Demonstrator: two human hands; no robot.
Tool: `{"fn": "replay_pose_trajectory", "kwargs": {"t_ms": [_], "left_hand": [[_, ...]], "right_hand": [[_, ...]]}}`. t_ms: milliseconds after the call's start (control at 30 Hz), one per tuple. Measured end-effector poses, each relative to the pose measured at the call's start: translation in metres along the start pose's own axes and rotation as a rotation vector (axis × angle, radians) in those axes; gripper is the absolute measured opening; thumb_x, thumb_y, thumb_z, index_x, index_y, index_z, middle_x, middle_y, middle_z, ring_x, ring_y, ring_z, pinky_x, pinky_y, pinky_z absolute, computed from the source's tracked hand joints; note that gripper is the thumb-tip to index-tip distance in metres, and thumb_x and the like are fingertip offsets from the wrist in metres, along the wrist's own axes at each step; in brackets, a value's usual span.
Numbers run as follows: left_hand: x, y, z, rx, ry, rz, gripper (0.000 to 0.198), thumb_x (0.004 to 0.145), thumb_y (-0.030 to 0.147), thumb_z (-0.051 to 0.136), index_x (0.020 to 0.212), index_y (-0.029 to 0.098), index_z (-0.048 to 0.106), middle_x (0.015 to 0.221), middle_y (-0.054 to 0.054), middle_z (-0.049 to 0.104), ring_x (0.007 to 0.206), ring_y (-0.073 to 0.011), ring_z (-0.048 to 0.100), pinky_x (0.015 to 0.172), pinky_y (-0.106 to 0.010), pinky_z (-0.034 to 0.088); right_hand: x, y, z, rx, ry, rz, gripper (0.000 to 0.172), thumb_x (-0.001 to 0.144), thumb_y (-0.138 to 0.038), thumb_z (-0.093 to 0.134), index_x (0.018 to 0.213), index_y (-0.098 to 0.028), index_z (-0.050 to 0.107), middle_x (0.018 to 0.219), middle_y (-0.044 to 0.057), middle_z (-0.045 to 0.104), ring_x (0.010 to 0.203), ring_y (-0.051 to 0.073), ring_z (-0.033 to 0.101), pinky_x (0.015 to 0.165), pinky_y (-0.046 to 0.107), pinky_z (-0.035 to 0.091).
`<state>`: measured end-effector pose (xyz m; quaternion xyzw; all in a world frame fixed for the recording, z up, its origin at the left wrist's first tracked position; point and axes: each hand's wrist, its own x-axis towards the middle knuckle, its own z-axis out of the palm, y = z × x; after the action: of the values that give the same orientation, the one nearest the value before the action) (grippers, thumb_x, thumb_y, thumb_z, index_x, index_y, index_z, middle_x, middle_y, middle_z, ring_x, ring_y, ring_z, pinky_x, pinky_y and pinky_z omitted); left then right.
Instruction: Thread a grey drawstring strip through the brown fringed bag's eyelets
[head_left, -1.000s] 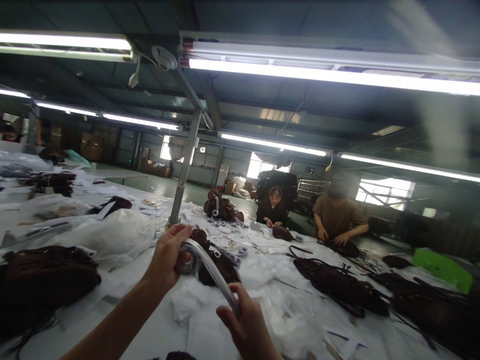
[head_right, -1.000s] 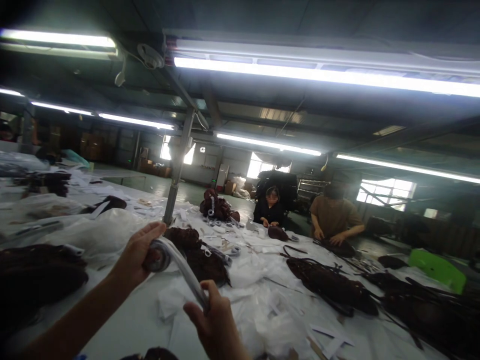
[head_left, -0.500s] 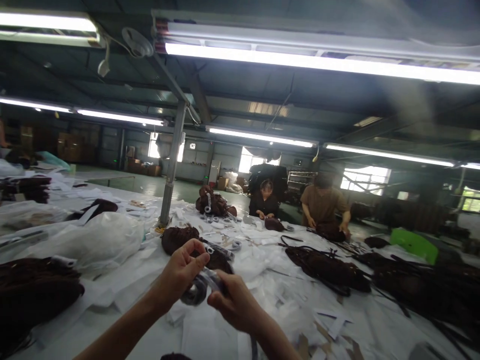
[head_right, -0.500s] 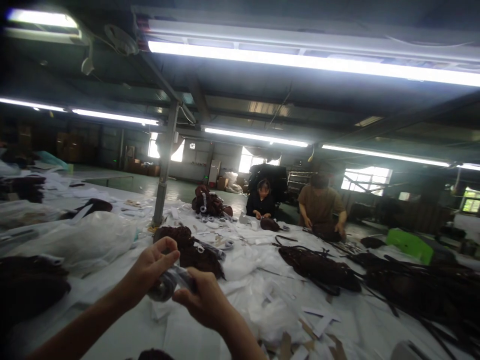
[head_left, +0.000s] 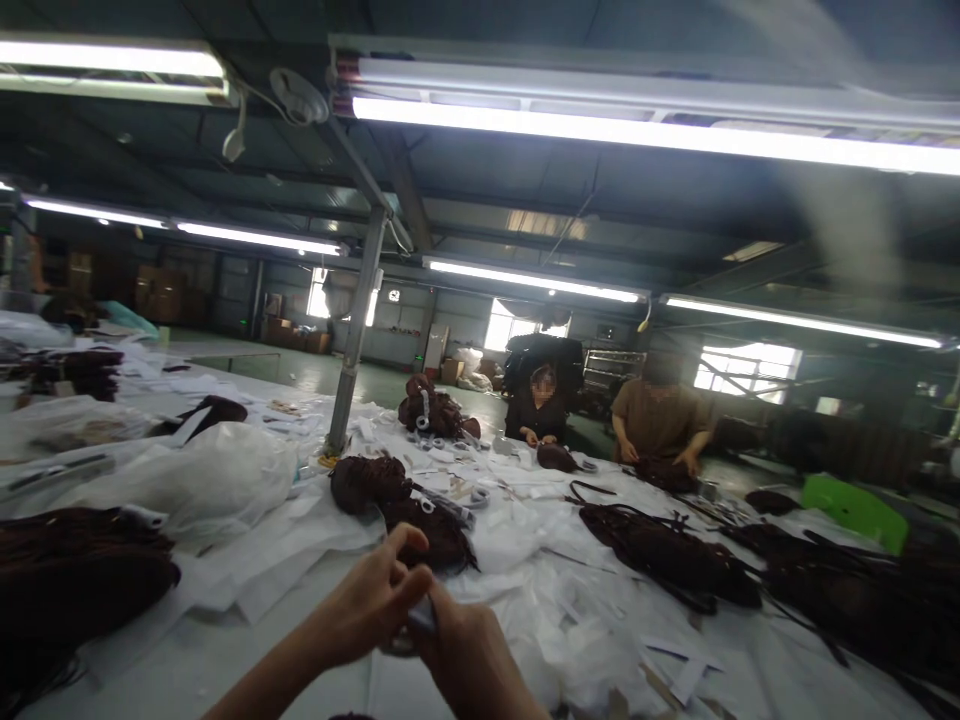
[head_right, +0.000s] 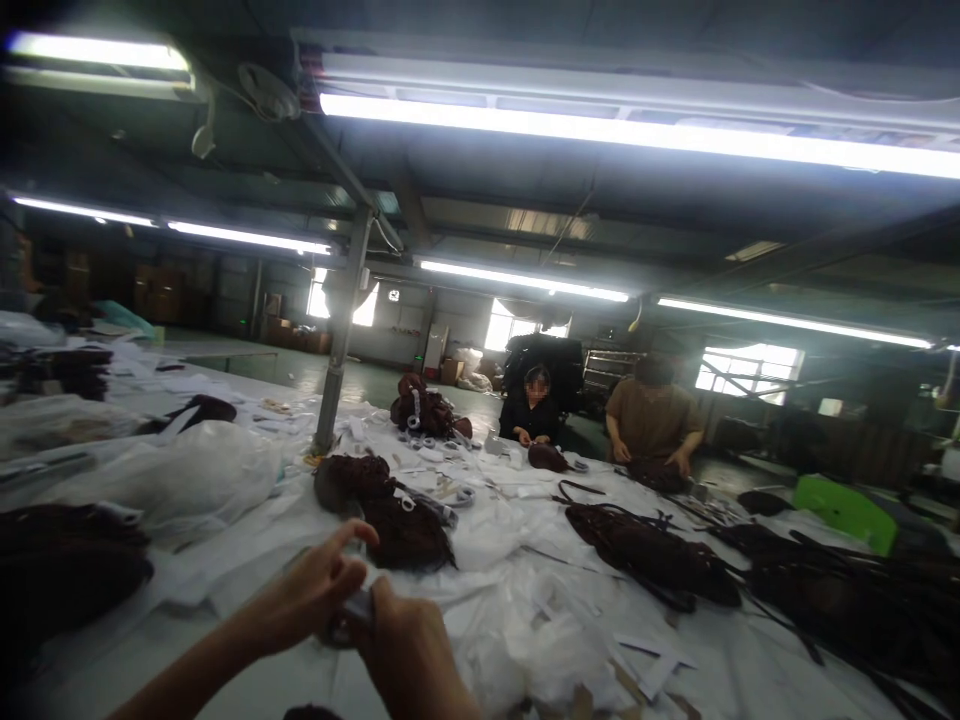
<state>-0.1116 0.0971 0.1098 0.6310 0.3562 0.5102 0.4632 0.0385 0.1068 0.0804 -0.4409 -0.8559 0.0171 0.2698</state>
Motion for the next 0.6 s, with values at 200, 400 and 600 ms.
{"fn": "replay_pose_trajectory", "kwargs": {"t_ms": [200,400,600], "left_hand": [[0.004,0.013,0.001,0.028,0.001,0.033,0.032,0.078,0.05,0.062,0.079,0.019,0.056,0.047,0.007,0.045,0.04,-0.0078,0.036,0.039,-0.017,0.022],[0.023,0.004,0.027,-0.545,0.52,0.07,0.045,0.073,0.062,0.062,0.073,0.021,0.043,0.053,0.01,0.04,0.041,-0.0065,0.037,0.039,-0.016,0.03],[0.023,-0.013,0.021,-0.035,-0.006,0.012,0.044,0.072,0.058,0.065,0.088,0.018,0.057,0.052,0.005,0.052,0.041,-0.0106,0.047,0.039,-0.018,0.032]], "right_hand": [[-0.001,-0.01,-0.018,0.345,-0.045,0.005,0.027,0.071,-0.025,0.073,0.094,-0.022,0.061,0.077,-0.001,0.071,0.068,0.018,0.064,0.054,0.022,0.036],[0.003,-0.012,-0.007,0.551,0.231,0.159,0.028,0.089,-0.047,0.045,0.079,-0.02,0.048,0.064,-0.003,0.054,0.057,0.013,0.048,0.052,0.023,0.034],[-0.007,0.016,-0.017,0.184,-0.036,0.104,0.01,0.083,-0.025,0.05,0.086,-0.019,0.057,0.066,0.002,0.063,0.061,0.017,0.059,0.054,0.024,0.034]]}}
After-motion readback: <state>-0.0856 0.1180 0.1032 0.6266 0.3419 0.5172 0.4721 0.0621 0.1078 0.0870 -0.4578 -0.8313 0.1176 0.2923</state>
